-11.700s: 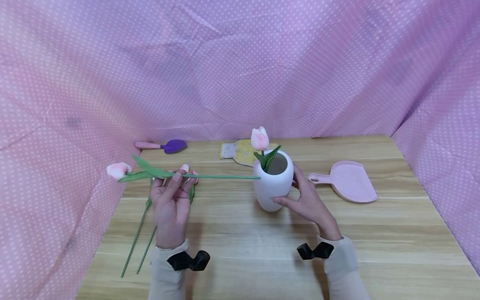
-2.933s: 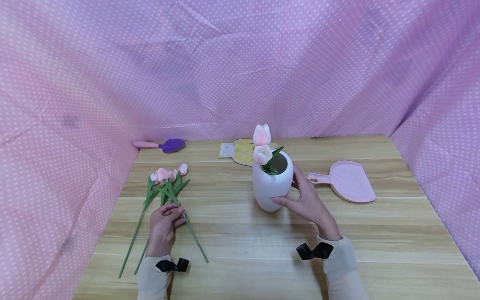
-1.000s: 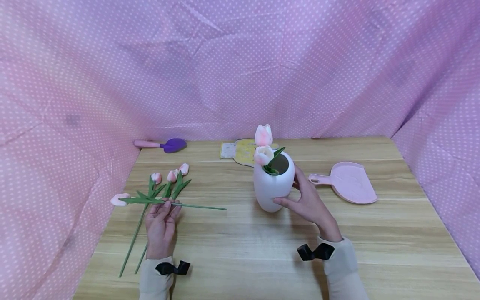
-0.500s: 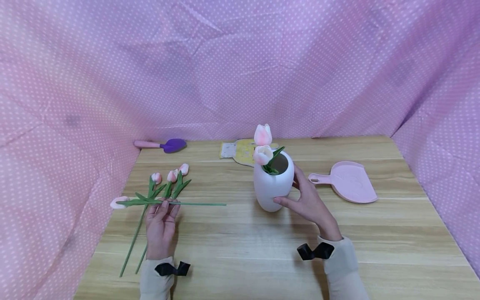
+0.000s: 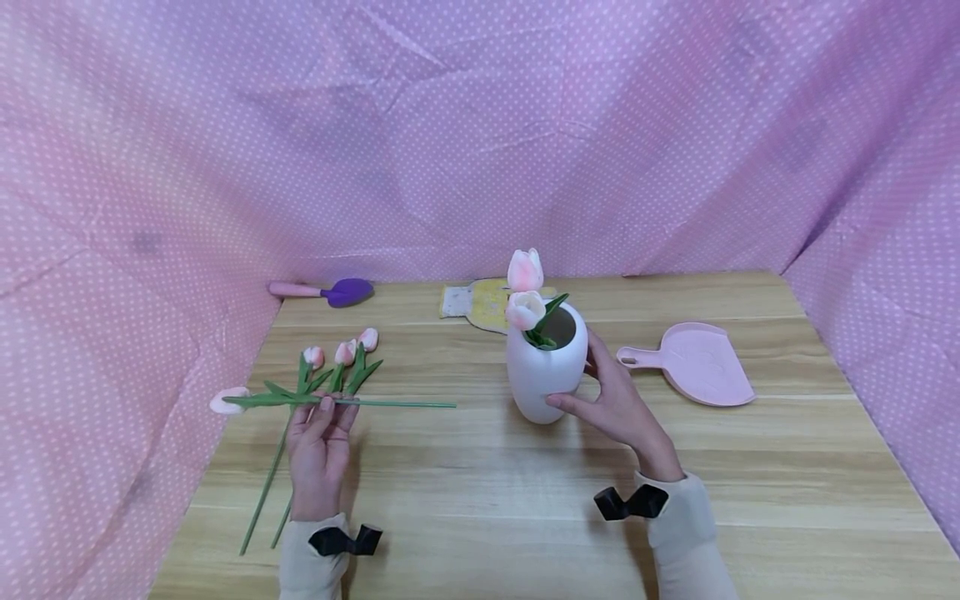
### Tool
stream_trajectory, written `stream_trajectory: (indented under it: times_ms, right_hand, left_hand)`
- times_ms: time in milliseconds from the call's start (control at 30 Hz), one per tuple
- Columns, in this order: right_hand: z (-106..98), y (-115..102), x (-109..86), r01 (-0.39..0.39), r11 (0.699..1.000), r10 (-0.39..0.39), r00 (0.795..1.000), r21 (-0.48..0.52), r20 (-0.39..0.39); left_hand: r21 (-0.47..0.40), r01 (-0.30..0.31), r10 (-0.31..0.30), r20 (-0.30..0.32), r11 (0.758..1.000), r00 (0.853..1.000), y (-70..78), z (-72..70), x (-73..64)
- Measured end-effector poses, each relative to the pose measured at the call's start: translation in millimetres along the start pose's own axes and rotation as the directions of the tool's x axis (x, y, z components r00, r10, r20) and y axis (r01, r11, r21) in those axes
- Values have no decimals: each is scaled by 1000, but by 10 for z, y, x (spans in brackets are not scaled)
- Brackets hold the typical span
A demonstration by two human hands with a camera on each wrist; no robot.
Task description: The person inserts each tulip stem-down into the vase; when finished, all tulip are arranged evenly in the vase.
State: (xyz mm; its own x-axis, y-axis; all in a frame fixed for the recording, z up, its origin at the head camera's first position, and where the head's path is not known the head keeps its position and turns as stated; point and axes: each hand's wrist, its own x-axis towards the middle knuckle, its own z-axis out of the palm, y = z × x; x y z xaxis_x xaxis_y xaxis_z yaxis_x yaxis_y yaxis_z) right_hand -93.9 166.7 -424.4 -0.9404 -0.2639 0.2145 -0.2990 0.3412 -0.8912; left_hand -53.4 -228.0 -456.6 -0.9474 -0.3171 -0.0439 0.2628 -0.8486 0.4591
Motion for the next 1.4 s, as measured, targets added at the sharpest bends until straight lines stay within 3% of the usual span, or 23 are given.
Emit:
stream_trajectory:
  times_ms: [433, 667, 933, 1233, 1400]
  right_hand:
    - [-5, -4, 2, 0, 1000, 0, 1000, -4, 0]
    - [-5, 3, -2, -6, 1000, 6, 1000, -11, 0]
    - [-1, 7, 1, 1, 1000, -1, 1000, -8, 0]
    - [3, 2, -2, 2, 1000, -2, 1000, -2, -2]
    - [1, 8, 0, 7, 1000, -7, 1000, -1, -4]
  left_hand:
    - [-12, -35, 36, 62, 999, 997, 6, 231, -40]
    - [-51, -41, 47, 133, 998, 990, 10, 376, -47]
    - [-44, -64, 70, 155, 997, 985, 6, 568, -46]
    - [-85, -43, 66, 290, 995, 955, -45, 707, -57]
    - [-64, -91, 106, 303, 994, 947, -87, 811, -72]
